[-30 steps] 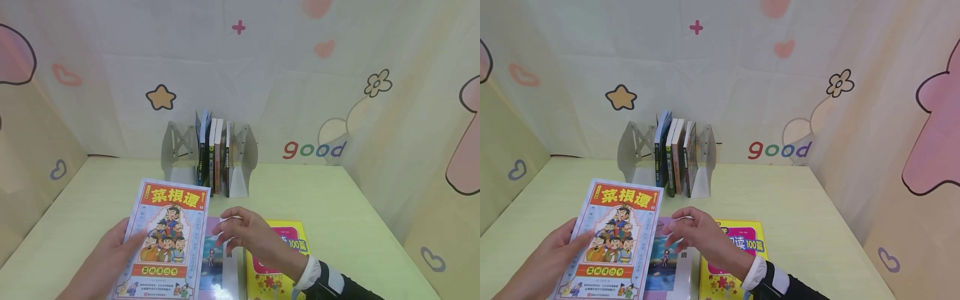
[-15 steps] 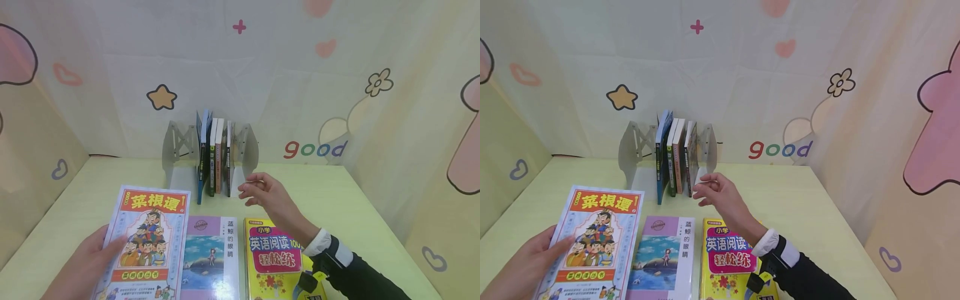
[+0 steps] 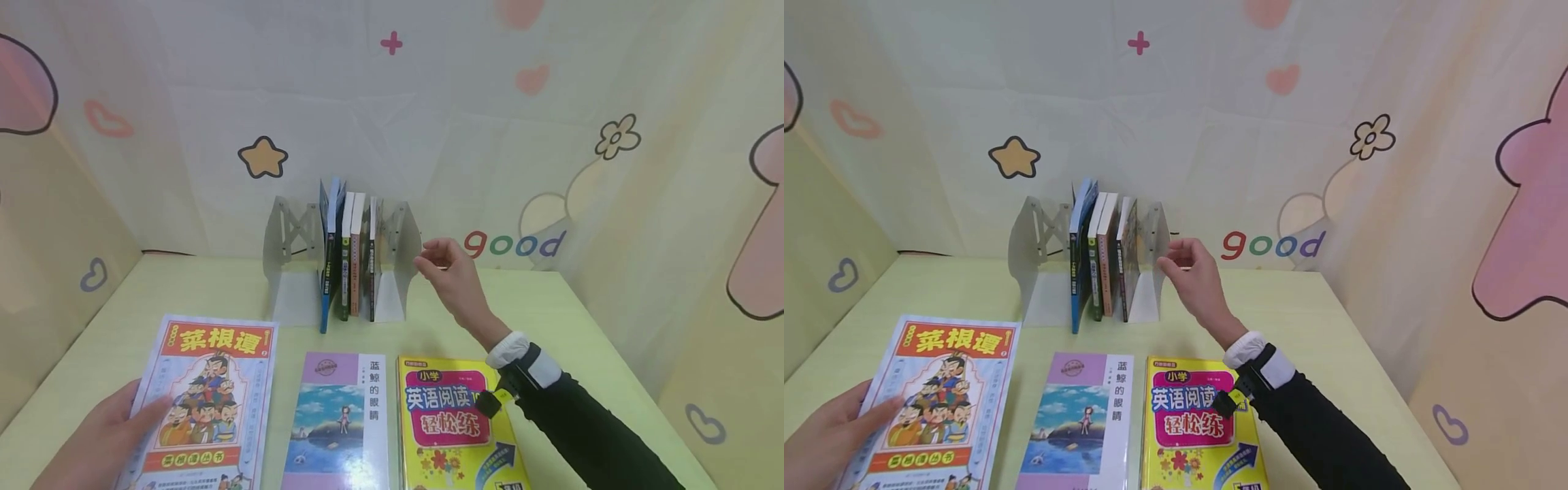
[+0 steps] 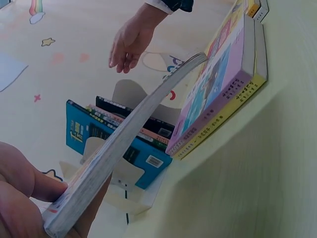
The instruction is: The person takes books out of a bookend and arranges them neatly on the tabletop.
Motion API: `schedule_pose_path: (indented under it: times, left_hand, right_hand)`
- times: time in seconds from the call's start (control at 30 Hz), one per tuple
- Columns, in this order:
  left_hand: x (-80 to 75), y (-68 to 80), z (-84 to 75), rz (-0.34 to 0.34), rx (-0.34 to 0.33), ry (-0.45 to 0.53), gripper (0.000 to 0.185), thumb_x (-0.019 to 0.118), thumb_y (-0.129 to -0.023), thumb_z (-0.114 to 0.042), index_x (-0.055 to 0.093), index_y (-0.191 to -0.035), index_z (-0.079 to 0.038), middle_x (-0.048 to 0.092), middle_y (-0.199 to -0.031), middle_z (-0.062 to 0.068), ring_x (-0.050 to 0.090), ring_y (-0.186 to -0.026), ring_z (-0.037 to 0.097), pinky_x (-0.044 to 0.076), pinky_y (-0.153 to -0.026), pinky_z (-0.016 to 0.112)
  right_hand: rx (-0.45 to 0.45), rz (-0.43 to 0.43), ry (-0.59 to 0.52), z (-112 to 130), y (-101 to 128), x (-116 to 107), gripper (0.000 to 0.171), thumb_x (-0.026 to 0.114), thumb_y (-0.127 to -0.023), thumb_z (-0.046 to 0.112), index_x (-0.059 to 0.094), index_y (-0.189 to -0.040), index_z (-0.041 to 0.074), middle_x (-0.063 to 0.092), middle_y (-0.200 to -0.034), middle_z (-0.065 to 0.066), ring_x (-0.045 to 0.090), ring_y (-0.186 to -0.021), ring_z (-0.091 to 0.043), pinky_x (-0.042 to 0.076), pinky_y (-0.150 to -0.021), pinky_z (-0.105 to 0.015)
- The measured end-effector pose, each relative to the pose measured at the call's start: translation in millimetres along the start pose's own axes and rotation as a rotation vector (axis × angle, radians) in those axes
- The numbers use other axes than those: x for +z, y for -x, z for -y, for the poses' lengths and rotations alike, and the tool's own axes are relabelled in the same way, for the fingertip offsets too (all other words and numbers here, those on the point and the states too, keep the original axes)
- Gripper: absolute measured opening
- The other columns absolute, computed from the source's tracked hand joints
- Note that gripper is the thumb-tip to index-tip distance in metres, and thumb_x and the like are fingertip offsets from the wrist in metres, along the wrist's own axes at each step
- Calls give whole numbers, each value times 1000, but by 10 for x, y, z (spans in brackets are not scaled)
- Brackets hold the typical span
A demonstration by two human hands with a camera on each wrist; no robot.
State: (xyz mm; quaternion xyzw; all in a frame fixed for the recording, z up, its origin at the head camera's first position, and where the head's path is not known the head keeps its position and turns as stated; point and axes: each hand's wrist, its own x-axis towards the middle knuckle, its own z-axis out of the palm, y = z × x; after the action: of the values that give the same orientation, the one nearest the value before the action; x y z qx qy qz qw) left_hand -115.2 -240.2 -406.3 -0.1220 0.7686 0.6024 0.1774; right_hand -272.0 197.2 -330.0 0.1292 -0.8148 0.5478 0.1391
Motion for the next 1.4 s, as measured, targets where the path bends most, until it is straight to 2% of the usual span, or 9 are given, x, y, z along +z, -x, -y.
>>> schedule_pose_path:
  times: [0.13, 0.3, 0.4, 0.57, 0.73, 0.97, 1.13, 1.4]
  left_hand:
    - [-24, -12, -9, 5, -7, -1, 71, 40, -112, -42, 10, -161, 0, 74, -103, 9, 75, -88, 35, 63, -74, 46]
    - [-29, -31, -33, 7, -21, -7, 71, 38, -113, -42, 9, -161, 1, 73, -102, 9, 75, -88, 35, 63, -74, 47]
    - [-28, -65, -29, 8, -29, -10, 72, 37, -113, -43, 9, -161, 1, 73, -103, 9, 75, -88, 35, 63, -75, 47]
    - [-17, -144, 32, 25, -6, -12, 72, 40, -112, -44, 12, -161, 0, 73, -103, 10, 75, -88, 35, 63, -74, 46]
    - [11, -233, 71, 39, 4, -2, 71, 43, -111, -43, 14, -160, 0, 73, -103, 11, 75, -87, 36, 63, -73, 48]
    - [12, -332, 118, 100, 22, 60, 71, 44, -112, -40, 12, -160, 1, 73, -105, 14, 74, -90, 40, 62, -76, 52]
    - [-8, -398, 120, 134, 25, 69, 70, 42, -112, -38, 10, -160, 2, 73, -104, 16, 74, -90, 41, 62, -77, 53]
    - [21, -492, 148, 86, -35, 44, 65, 39, -113, -34, 12, -159, 3, 73, -102, 14, 74, -89, 39, 63, -76, 51]
  right_hand:
    - [-98, -21, 99, -116, -135, -18, 38, 71, -98, 8, 55, -131, -6, 62, -126, -23, 61, -115, -33, 53, -98, -38]
    - [-141, -8, 150, -208, -266, -1, 46, 70, -98, 5, 54, -140, -5, 59, -139, -24, 60, -124, -37, 53, -102, -48]
    - [-145, 18, 172, -235, -320, 16, 50, 68, -99, 4, 51, -145, -4, 55, -145, -23, 62, -123, -39, 54, -101, -49]
    - [-133, 58, 171, -292, -382, 32, 53, 65, -101, 3, 47, -151, -3, 50, -152, -23, 64, -121, -43, 53, -101, -49]
    - [-119, 94, 159, -331, -410, 52, 56, 64, -102, 2, 43, -154, -2, 44, -157, -20, 57, -131, -40, 50, -104, -48]
    - [-93, 94, 179, -342, -431, 47, 56, 62, -103, 4, 43, -155, 0, 43, -159, -16, 47, -141, -36, 47, -107, -47]
    - [-92, 97, 171, -358, -451, 52, 56, 62, -103, 4, 42, -155, 0, 43, -159, -17, 52, -137, -37, 48, -106, -47]
    - [-85, 93, 180, -362, -433, 57, 54, 60, -104, 4, 43, -155, -1, 45, -157, -19, 51, -137, -38, 48, -106, -47]
